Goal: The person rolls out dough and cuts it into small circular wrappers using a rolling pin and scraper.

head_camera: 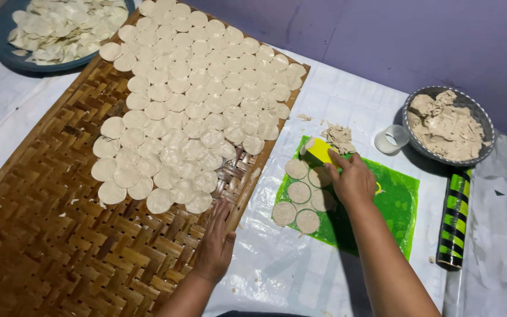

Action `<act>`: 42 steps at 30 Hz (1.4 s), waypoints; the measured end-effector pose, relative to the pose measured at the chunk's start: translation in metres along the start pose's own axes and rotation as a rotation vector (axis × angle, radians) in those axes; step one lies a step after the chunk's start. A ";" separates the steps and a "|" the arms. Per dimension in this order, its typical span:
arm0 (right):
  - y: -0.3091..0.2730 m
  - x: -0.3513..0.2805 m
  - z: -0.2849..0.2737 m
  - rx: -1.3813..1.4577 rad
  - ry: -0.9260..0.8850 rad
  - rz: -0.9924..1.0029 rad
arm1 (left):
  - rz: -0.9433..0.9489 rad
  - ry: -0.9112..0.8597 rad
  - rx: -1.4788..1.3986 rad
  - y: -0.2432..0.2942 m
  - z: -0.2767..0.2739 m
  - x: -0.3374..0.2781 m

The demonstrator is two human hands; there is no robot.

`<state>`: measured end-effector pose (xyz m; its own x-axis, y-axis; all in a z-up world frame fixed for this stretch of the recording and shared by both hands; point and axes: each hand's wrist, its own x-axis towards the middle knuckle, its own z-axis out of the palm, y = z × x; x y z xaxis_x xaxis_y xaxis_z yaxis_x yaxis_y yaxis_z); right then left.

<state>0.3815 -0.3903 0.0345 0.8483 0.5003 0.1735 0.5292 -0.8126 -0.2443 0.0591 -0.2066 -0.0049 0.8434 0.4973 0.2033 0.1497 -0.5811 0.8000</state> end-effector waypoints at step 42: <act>0.005 -0.156 0.054 -0.056 -0.225 -0.173 | -0.223 0.765 -0.061 -0.183 -0.215 0.050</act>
<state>0.2528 -0.4566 -0.0454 0.7316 0.6817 -0.0093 0.6700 -0.7214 -0.1754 -0.0375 0.0633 -0.0202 0.2058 0.9148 0.3476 0.2261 -0.3900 0.8926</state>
